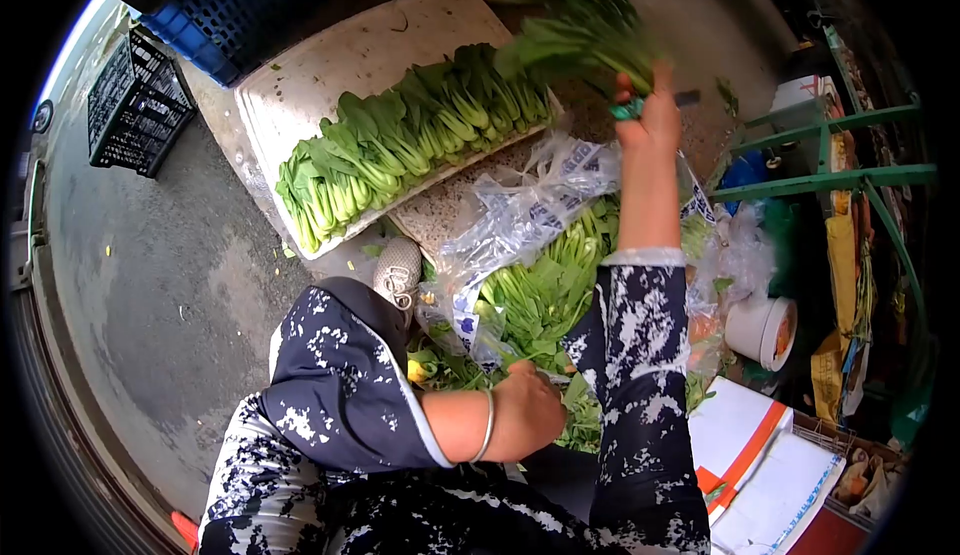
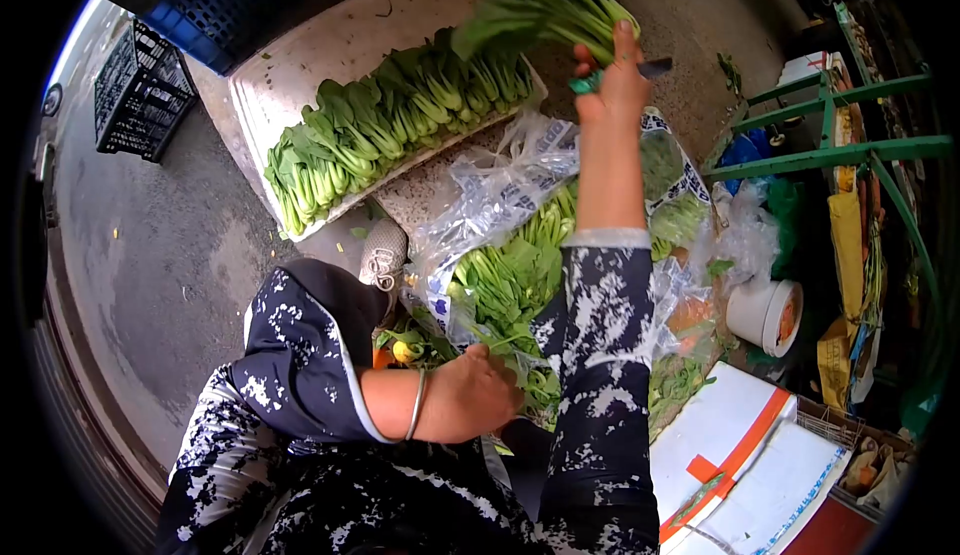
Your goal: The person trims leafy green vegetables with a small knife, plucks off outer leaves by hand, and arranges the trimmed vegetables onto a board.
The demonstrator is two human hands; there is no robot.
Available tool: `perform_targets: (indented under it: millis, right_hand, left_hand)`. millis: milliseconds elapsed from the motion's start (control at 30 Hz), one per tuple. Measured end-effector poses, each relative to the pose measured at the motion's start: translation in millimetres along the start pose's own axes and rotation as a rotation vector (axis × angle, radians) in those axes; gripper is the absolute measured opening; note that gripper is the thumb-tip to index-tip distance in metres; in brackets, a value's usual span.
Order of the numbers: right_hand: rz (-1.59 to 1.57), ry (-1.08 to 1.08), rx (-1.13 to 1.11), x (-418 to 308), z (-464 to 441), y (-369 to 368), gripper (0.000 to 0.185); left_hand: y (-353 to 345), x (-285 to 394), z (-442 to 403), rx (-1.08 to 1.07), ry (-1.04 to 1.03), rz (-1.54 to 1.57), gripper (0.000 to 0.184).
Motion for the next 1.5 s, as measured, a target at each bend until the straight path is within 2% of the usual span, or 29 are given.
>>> perform_targets:
  millis: [67,100,133,200,233,367,433,500,567,600,633,667,700,733,800,833,867,900,933,967,1033,1067,1133,1200,1267,1300,1333,1367,1500]
  right_hand:
    - [-0.198,-0.16,-0.011,52.7,-32.5,-26.5,0.038]
    - [-0.27,-0.246,0.054,78.1,-36.9,-34.9,0.038]
    - [-0.341,-0.316,0.142,108.9,-45.1,-32.3,0.039]
    - [-0.262,-0.383,0.185,177.5,-70.4,-5.6,0.032]
    - [-0.192,-0.494,0.325,207.3,-67.2,14.6,0.029]
    - [-0.127,-0.515,0.48,239.8,-62.3,46.6,0.027]
    - [-0.246,-0.497,0.448,244.6,-70.9,45.1,0.023]
    - [-0.295,-0.457,0.538,238.5,-63.4,46.0,0.022]
    - [-0.262,-0.462,0.63,223.9,-41.2,40.3,0.036]
    - [-0.326,-0.39,0.482,224.2,-41.2,35.6,0.043]
    - [-0.196,-0.537,0.529,218.5,-24.3,30.0,0.045]
    - [-0.078,-0.441,0.473,178.8,12.2,10.4,0.038]
    - [-0.072,-0.352,0.391,170.4,22.2,4.7,0.03]
    - [0.02,-0.381,0.215,157.2,38.6,-5.4,0.025]
    - [-0.033,-0.398,-0.266,114.3,91.0,-29.4,0.035]
    - [-0.121,-0.438,-0.59,91.2,118.7,-35.6,0.042]
    - [-0.259,-0.487,-0.829,66.7,145.6,-31.4,0.045]
    - [-0.259,-0.442,-0.964,36.7,166.7,-14.2,0.043]
    - [-0.135,-0.301,-0.933,18.8,167.1,18.2,0.035]
    - [-0.053,-0.264,-0.688,5.4,155.4,59.2,0.029]
    - [0.002,-0.153,-0.21,-14.3,129.6,156.8,0.029]
    - [0.038,-0.181,0.125,-5.8,116.5,225.9,0.026]
    - [0.196,-0.177,0.559,15.9,105.1,343.3,0.031]
    - [0.267,-0.23,0.62,21.4,100.3,362.9,0.032]
    - [0.335,-0.286,0.69,27.4,95.9,380.4,0.033]
    - [0.238,-0.289,0.715,29.3,87.9,377.5,0.038]
    - [0.143,-0.291,0.739,31.8,83.3,374.7,0.043]
    - [0.161,-0.292,0.823,29.4,82.9,376.0,0.04]
    - [0.131,-0.321,0.805,37.7,76.3,384.1,0.036]
  left_hand:
    - [9.2,-5.3,17.0,0.163,0.114,-0.154,0.021]
    - [12.3,-7.7,22.2,0.205,0.145,-0.131,0.02]
    - [19.5,-9.8,30.6,0.153,0.076,-0.056,0.021]
    - [23.7,-15.7,40.6,0.203,0.12,-0.087,0.022]
    - [25.7,-19.5,43.9,0.194,0.122,-0.085,0.022]
    - [29.4,-32.5,53.5,0.256,0.197,-0.133,0.023]
    - [31.0,-33.3,53.7,0.238,0.184,-0.106,0.023]
    - [35.6,-31.3,55.9,0.225,0.155,-0.109,0.023]
    - [38.1,-32.0,54.4,0.154,0.127,-0.17,0.022]
    - [41.2,-32.9,53.0,0.185,0.146,-0.148,0.018]
    - [40.4,-32.7,51.0,0.198,0.146,-0.158,0.017]
    - [38.3,-33.7,48.8,0.216,0.157,-0.169,0.016]
    - [37.3,-32.2,47.0,0.258,0.153,-0.161,0.015]
    - [34.0,-30.3,43.7,0.258,0.138,-0.165,0.015]
    - [26.9,-27.9,37.6,0.189,0.165,-0.155,0.036]
    - [27.6,-23.7,35.5,0.162,0.153,-0.151,0.039]
    - [25.1,-20.0,33.1,0.162,0.142,-0.154,0.039]
    - [26.3,-15.8,31.1,0.24,0.114,-0.183,0.026]
    - [29.1,-11.3,30.0,0.318,0.089,-0.21,0.014]
    - [27.9,-9.3,27.2,0.285,0.082,-0.214,0.014]
    - [25.7,-6.1,20.7,0.287,0.071,-0.222,0.014]
    - [23.5,-4.4,17.6,0.288,0.063,-0.231,0.015]
    - [20.0,-2.0,8.4,0.274,0.066,-0.241,0.015]
    - [19.6,-0.9,-2.1,0.256,0.068,-0.251,0.015]
    - [11.3,-5.0,-13.2,0.097,0.119,-0.229,0.036]
    - [11.6,-5.4,-17.0,0.092,0.12,-0.239,0.036]
    - [15.3,-5.2,-20.0,0.147,0.112,-0.265,0.027]
    - [18.5,-4.4,-22.3,0.203,0.104,-0.288,0.019]
    - [17.2,-4.9,-33.6,0.207,0.121,-0.289,0.021]
Point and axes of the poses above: each hand's wrist, its own z-axis away from the middle knuckle, its own y-axis out of the back of the hand, x = y × z, the point moved 7 cm from there along -z, towards the middle knuckle, and after that the axes turned 1 degree about y, right-handed, at the moved point
